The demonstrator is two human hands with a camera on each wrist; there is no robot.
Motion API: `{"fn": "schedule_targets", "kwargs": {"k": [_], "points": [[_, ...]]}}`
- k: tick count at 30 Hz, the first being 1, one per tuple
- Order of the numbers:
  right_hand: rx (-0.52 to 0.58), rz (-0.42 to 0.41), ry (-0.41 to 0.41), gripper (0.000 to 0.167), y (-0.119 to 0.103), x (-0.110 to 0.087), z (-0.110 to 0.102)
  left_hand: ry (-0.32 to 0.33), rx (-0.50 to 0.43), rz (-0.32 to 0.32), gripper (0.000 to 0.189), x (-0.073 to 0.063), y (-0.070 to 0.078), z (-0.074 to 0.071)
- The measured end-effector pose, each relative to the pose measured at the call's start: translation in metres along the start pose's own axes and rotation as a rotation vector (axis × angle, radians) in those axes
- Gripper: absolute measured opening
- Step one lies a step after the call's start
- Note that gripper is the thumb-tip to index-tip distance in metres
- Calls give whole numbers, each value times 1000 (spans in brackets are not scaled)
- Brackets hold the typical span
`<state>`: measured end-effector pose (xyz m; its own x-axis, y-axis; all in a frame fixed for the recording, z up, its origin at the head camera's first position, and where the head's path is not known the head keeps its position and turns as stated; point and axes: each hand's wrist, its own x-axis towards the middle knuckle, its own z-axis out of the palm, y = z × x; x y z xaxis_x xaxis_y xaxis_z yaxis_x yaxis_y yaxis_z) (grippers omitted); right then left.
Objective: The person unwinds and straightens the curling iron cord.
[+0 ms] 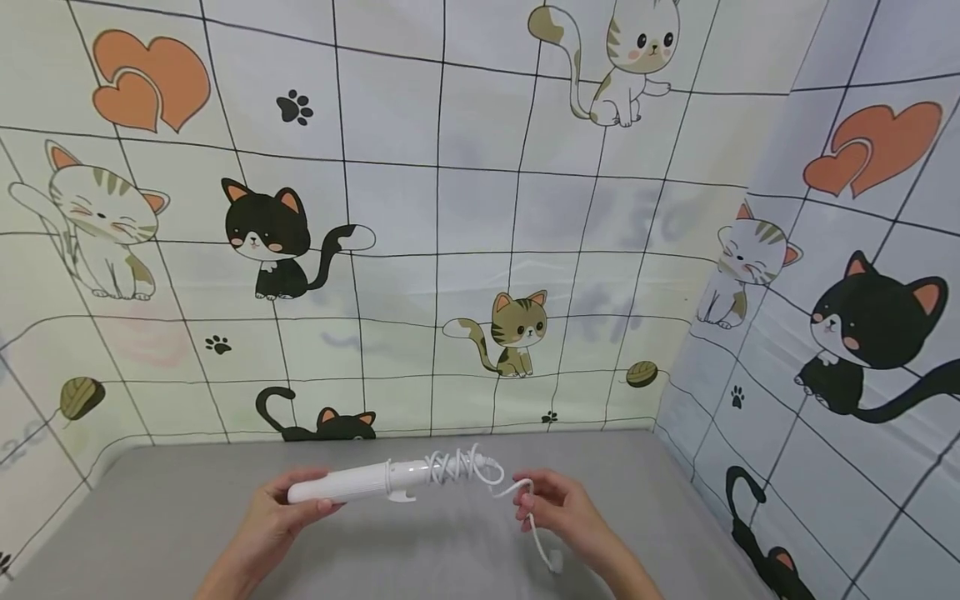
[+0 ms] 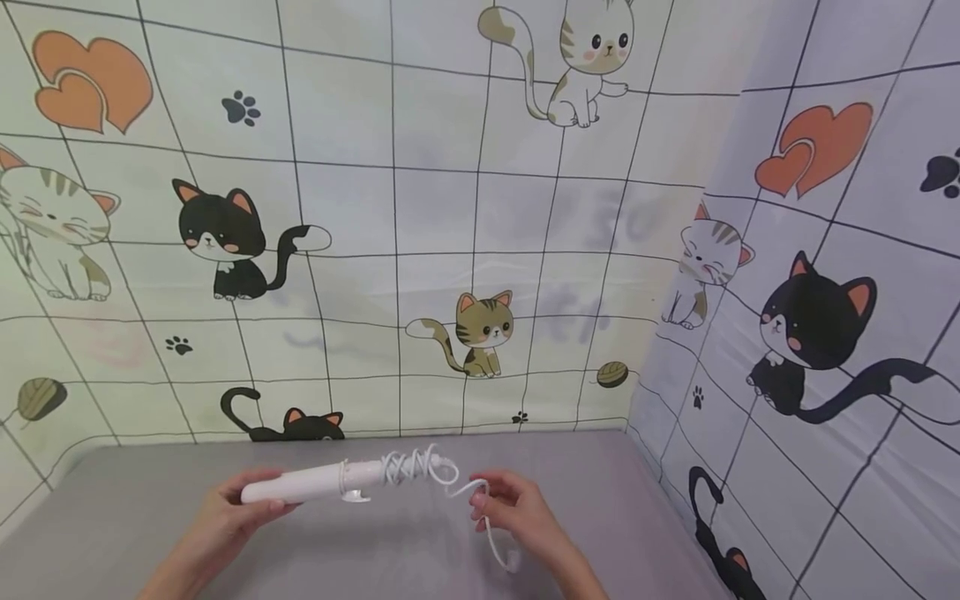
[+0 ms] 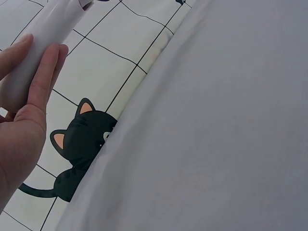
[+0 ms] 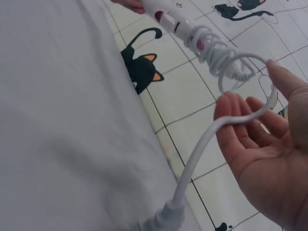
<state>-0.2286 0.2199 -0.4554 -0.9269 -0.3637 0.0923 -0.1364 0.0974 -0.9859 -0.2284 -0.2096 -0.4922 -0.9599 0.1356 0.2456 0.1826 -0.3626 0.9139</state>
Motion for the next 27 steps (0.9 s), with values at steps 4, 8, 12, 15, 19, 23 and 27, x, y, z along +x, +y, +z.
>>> {"fn": "schedule_targets", "kwargs": {"k": [4, 8, 12, 15, 19, 23, 27], "points": [[-36, -52, 5, 29, -4, 2, 5, 16, 6, -2, 42, 1, 0, -1], [-149, -106, 70, 22, -7, 4, 6, 27, 3, 5, 41, 1, 0, -2], [-226, -104, 135, 19, -9, 3, 5, 51, 22, -21, 40, 0, 0, -3], [-254, -113, 140, 18, -9, 2, 3, 56, 32, -25, 41, 0, 0, -5], [-299, -118, 140, 17, -9, 0, -1, 41, 21, -8, 42, -2, 0, -8], [-361, -128, 152, 17, -7, -2, -7, 33, 13, 7, 42, -4, 1, -10], [-438, -126, 173, 15, -2, -3, -14, 43, 23, 9, 43, -6, 3, -12]]}}
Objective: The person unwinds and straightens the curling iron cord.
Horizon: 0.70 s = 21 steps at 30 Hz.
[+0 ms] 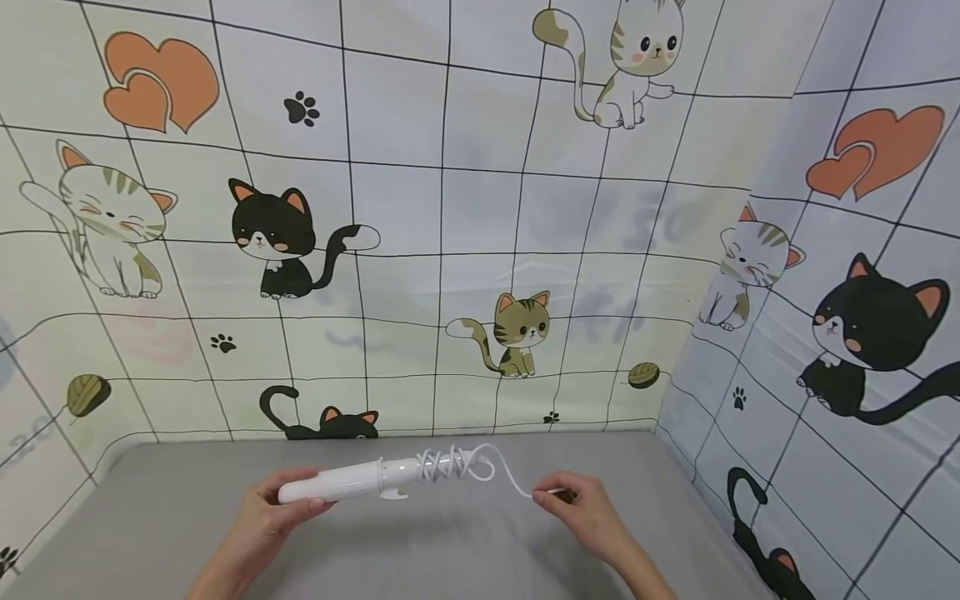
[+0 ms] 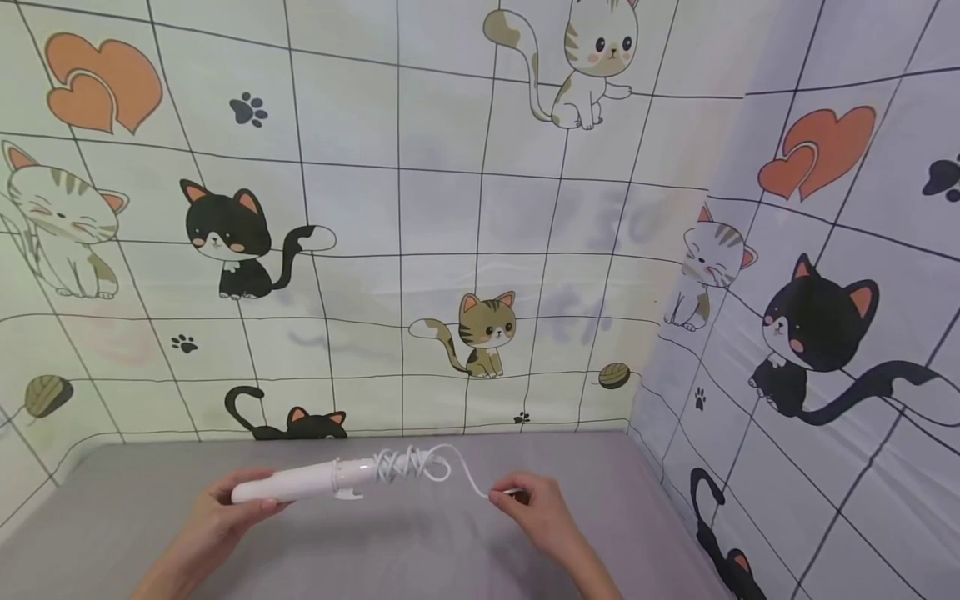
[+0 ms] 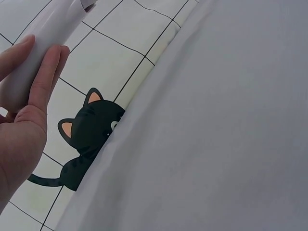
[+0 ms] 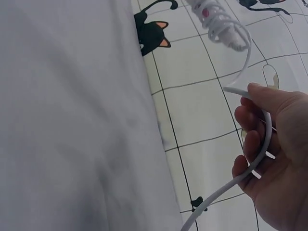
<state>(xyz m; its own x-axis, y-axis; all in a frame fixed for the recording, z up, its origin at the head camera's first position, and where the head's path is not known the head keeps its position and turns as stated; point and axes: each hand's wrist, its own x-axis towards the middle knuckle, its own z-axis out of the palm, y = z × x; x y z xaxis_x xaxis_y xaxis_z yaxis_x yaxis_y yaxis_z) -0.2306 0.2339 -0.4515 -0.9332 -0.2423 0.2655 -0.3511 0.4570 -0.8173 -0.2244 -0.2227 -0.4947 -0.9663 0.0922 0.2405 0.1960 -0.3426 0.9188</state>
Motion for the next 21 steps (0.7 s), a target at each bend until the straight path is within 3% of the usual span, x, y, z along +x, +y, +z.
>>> {"fn": "schedule_targets", "kwargs": {"k": [6, 12, 16, 21], "points": [[-117, -25, 16, 7, 14, 1, -3, -29, -25, 13, 44, -1, 1, -2], [-163, -82, -51, 12, 20, 1, 0, -67, -43, 8, 43, -2, 1, -1], [-150, -96, -55, 17, 17, 2, 6, -71, -37, -1, 43, -2, 1, 0], [-88, -55, -25, 26, 6, 9, 15, -67, -36, 8, 44, -2, 1, 1]]}}
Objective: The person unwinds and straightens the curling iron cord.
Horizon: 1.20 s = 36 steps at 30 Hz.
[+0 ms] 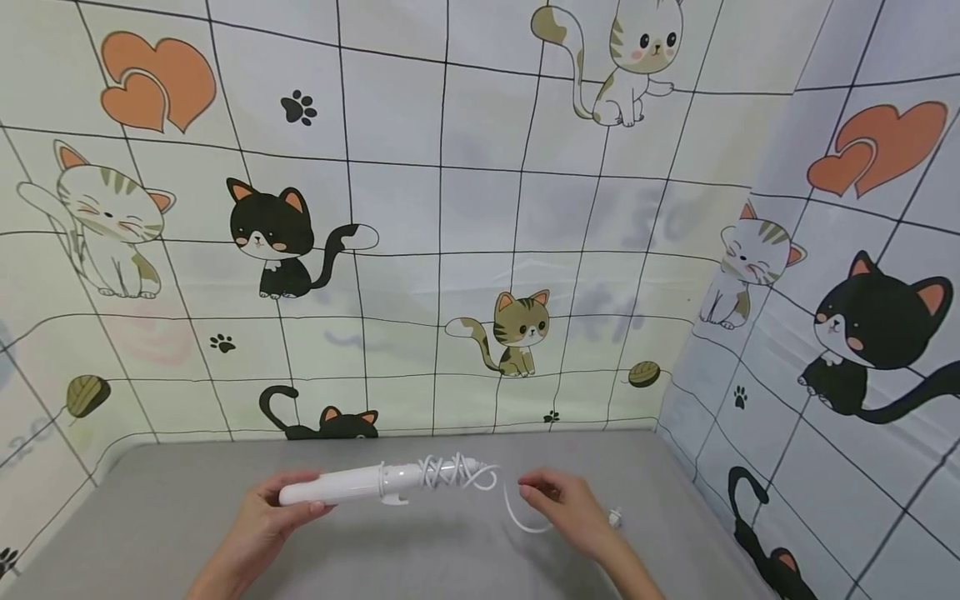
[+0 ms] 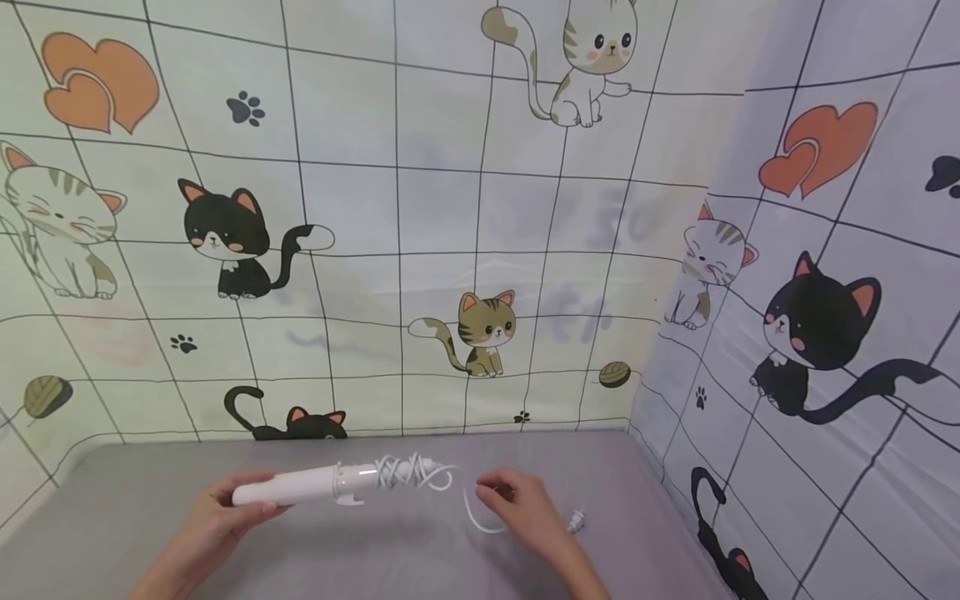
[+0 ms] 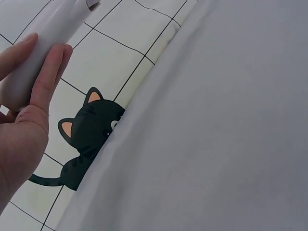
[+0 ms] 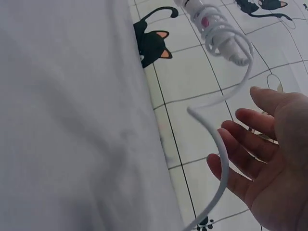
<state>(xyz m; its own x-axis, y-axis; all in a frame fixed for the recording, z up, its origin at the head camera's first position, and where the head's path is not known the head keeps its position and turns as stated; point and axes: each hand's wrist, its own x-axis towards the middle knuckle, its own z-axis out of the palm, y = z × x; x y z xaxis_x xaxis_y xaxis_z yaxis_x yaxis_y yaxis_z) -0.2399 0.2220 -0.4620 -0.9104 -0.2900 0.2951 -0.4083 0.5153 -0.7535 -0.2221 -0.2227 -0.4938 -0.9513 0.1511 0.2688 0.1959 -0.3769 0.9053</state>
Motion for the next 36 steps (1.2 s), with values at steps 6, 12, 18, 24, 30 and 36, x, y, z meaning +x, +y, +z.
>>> {"fn": "schedule_targets", "kwargs": {"k": [6, 12, 18, 24, 30, 36], "points": [[93, 20, 53, 43, -13, 13, 13, -16, 3, 8, 45, 0, 1, 0], [203, -43, 63, 52, -24, 22, 23, -1, 44, -16, 43, 2, 3, 3], [251, -80, 12, 40, -28, 23, 31, -3, 57, -21, 43, 2, 4, 4], [312, -76, -30, 35, -27, 22, 33, 13, 73, -29, 41, 3, 4, 3], [295, -33, -30, 27, -24, 19, 34, 38, 100, -50, 40, 2, 5, 3], [315, -9, 48, 18, -21, 13, 31, 69, 149, -90, 39, 0, 4, 5]]}}
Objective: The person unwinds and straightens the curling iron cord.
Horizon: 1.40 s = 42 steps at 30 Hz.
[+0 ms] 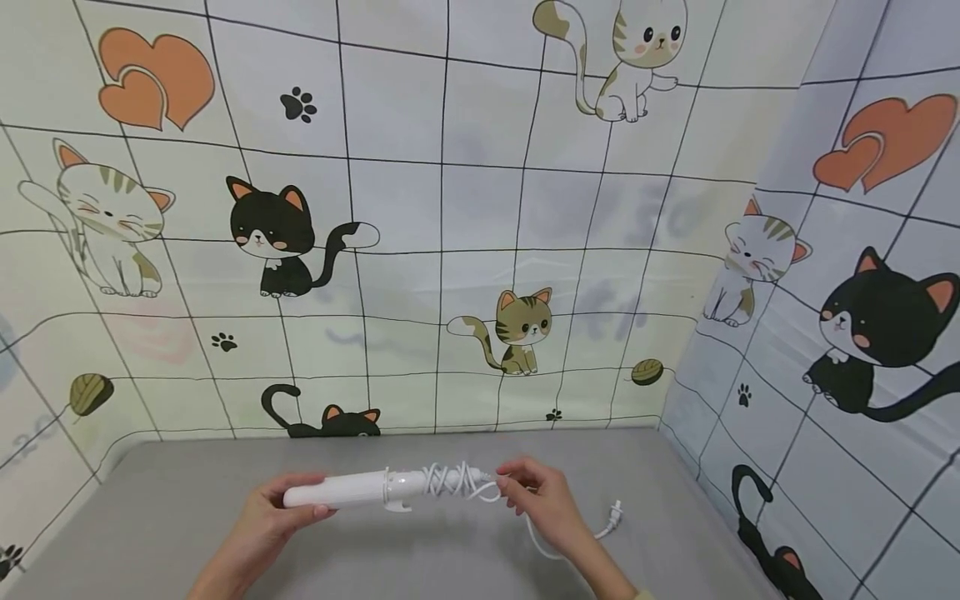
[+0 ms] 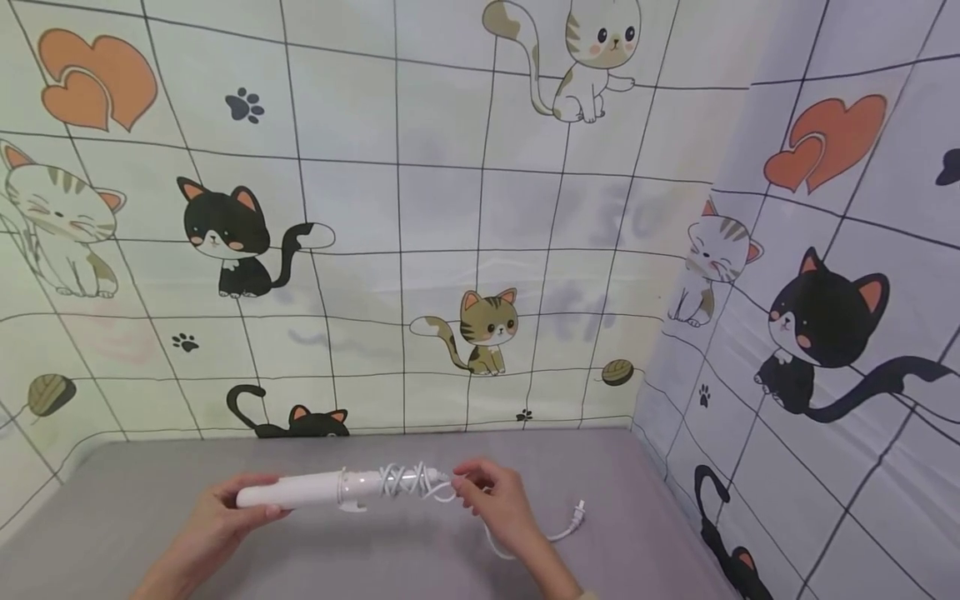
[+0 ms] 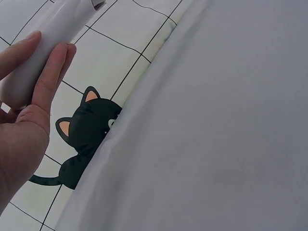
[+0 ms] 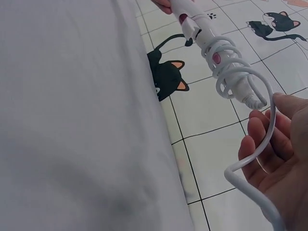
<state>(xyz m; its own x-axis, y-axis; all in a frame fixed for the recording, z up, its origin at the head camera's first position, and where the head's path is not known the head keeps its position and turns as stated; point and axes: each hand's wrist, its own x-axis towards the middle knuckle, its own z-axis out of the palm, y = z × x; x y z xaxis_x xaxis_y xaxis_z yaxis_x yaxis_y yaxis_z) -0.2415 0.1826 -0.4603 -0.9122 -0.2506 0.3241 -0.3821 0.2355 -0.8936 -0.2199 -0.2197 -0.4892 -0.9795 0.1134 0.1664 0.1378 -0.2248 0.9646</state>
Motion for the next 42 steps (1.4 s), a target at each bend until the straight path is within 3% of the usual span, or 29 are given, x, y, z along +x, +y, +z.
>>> {"fn": "schedule_targets", "kwargs": {"k": [5, 13, 17, 23, 31, 36, 42], "points": [[16, -10, 7, 10, 0, -7, -7, 9, 4, -12, 40, -1, -3, 2], [-15, -35, -93, 10, 4, -12, -18, -28, -52, 63, 41, -2, -6, -7], [-49, -43, -92, 7, 9, -15, -29, -44, -71, 77, 43, -4, -2, -14], [-112, -57, -91, 8, 13, -18, -40, -75, -90, 56, 43, -4, 2, -19], [-144, -48, -103, 12, 9, -16, -32, -90, -74, 62, 43, -1, 4, -17], [-110, -40, -98, 17, 5, -13, -24, -122, -74, 99, 45, 3, 5, -19], [-59, -52, -104, 24, -3, -6, -12, -129, -61, 85, 44, 1, 5, -20]]}}
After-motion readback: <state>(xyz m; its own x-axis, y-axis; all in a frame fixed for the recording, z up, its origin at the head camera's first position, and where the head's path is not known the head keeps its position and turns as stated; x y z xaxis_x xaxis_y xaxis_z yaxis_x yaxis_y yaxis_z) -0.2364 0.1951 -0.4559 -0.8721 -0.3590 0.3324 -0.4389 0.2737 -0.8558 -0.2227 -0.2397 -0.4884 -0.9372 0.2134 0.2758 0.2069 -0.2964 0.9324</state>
